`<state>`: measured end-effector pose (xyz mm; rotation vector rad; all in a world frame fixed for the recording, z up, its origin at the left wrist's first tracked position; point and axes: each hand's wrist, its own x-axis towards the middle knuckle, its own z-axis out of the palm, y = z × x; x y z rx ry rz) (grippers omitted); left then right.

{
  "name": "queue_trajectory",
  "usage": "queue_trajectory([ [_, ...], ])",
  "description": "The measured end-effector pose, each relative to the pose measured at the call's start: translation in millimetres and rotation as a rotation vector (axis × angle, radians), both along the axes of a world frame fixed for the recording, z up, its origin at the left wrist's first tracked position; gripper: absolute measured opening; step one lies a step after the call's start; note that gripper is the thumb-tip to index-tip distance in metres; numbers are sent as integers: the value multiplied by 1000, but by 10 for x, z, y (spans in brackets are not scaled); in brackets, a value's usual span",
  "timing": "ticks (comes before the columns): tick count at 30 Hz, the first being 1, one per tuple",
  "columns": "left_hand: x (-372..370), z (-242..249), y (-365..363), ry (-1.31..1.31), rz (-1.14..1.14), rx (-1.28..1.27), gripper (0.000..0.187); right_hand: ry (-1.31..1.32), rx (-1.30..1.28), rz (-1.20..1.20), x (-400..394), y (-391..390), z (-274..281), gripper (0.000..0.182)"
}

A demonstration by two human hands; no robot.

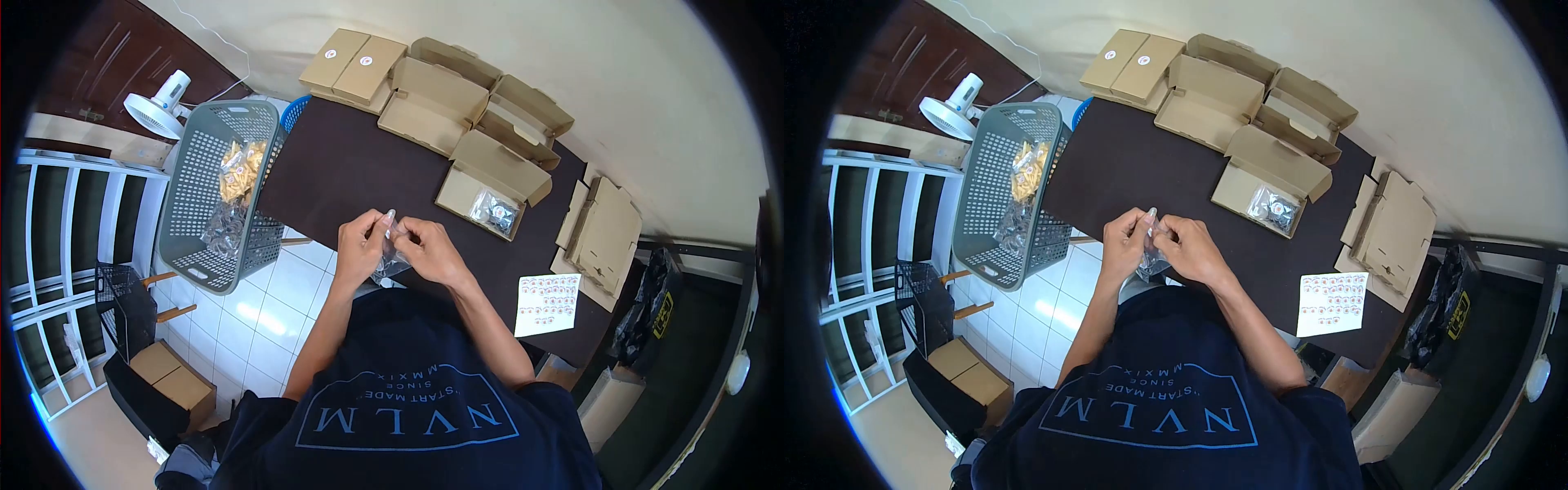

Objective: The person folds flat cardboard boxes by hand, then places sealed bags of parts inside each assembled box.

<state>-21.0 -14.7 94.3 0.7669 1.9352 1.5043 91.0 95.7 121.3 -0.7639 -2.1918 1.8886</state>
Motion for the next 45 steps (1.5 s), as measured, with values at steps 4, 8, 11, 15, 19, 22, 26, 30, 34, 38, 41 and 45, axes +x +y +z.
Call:
queue_trajectory([
  [4, -108, 5, 131, -15, 12, -36, 30, 6, -30, -38, 88, 24, -60, 21],
  [8, -139, 93, 227, -30, 0, -57, 31, -18, 6, -71, 168, 49, 95, 21],
  [11, -127, 43, 275, 11, -27, -54, 32, -22, 126, -45, 271, 88, 127, 21],
  [15, -314, -161, 234, -120, 91, 42, 32, -66, 65, -43, 490, 199, 178, 22],
  [19, -301, -64, 225, -40, -203, -48, 30, 50, 32, -293, 444, 195, 10, 42],
  [22, -96, 19, 373, -18, -255, 43, 19, -77, -12, -137, 349, 225, 25, 51],
  [26, -88, -25, 443, -6, -216, 99, 20, -86, -118, -142, 423, 369, -457, 27],
  [30, -514, -56, 192, -130, -41, -1, 37, -72, -163, -473, 628, 762, -751, 16],
  [34, -817, -48, -362, -199, 269, -56, 31, -22, -284, -715, 692, 1056, -953, 17],
  [38, -797, -126, -928, -320, 466, -79, 29, -75, -298, -842, 652, 1263, -1480, 22],
  [41, -743, -205, -1209, -296, 517, -128, 30, -111, -289, -866, 510, 1231, -1531, 27],
  [45, -755, -207, -1342, -344, 475, -197, 32, -150, -175, -835, 461, 1226, -1786, 41],
])
